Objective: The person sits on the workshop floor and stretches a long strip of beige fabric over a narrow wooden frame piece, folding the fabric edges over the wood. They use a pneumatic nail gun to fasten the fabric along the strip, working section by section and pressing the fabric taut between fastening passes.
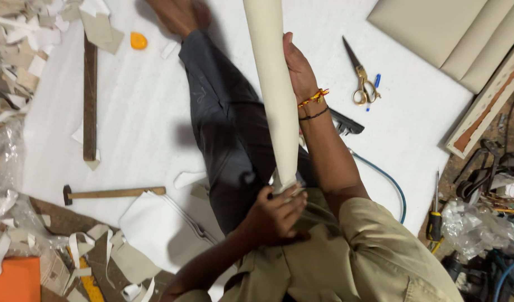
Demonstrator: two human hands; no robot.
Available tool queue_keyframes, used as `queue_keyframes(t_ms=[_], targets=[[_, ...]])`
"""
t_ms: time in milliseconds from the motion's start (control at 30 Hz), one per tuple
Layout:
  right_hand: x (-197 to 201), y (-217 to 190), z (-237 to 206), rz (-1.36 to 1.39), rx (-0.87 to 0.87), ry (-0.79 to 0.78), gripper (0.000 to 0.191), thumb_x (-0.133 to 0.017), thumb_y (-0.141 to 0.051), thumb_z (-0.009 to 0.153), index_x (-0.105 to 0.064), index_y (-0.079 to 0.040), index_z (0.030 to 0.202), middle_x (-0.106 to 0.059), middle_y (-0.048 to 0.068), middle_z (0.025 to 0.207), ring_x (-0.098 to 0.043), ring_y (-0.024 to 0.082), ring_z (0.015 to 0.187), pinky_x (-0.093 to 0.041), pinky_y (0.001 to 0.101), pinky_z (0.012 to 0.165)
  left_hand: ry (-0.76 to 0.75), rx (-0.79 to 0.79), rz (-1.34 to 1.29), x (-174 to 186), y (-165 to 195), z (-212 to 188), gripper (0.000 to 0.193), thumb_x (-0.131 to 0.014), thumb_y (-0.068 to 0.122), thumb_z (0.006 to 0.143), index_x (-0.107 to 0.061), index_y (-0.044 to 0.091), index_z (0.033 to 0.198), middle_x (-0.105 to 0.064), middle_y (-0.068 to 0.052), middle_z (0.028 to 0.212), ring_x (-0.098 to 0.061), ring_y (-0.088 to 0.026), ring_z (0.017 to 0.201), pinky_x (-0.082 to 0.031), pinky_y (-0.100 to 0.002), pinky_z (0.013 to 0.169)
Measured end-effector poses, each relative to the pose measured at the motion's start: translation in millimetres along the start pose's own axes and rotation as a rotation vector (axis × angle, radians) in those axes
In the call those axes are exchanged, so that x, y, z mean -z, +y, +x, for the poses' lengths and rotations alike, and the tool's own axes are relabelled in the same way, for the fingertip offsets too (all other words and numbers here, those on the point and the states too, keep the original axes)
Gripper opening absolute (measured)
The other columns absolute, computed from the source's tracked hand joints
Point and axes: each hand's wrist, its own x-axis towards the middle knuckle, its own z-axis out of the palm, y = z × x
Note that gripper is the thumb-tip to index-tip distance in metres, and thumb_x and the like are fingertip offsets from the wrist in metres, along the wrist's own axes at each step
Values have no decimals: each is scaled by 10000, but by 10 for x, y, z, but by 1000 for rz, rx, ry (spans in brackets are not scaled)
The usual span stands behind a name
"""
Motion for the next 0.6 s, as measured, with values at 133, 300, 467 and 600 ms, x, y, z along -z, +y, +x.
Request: queue_keyframes(t_ms=[133, 300, 467, 600], targets=[[-119, -146, 168, -277, 9, 246, 600, -415, -561, 1034, -579, -44, 1291, -693, 56, 1003, -678, 103, 829, -596, 255, 713, 56, -121, -114, 6, -99, 0, 293, -834, 303, 870, -761, 72, 1036, -735, -67, 1209, -714, -212, 1041, -516, -405, 858], [-345, -5, -38, -486, 54, 332, 471, -496, -458, 1078, -484, -34, 1283, -658, 90, 1075, -654, 109, 899, -593, 272, 769, 356, 178, -112, 291, -447, -2, 281, -858, 227, 790, -733, 66, 983, -727, -96, 1055, -686, -268, 870, -548, -389, 760], [-637, 364, -428, -549, 53, 344, 441, -572, -306, 1042, -381, -21, 1318, -678, 153, 1058, -659, 135, 878, -567, 283, 745, 753, 529, -384, 578, -1189, 204, 407, -645, 186, 1039, -548, -2, 1388, -643, -146, 1400, -689, -246, 1182, -578, -329, 943], [-924, 533, -726, -703, 178, 250, 434, -648, -190, 1041, -380, 8, 1320, -670, 152, 1158, -652, 135, 1006, -553, 274, 865, 760, 585, -1024, 669, -1554, 332, 623, -532, 278, 1057, -325, 9, 1579, -555, -136, 1481, -597, -182, 1133, -473, -292, 935]])
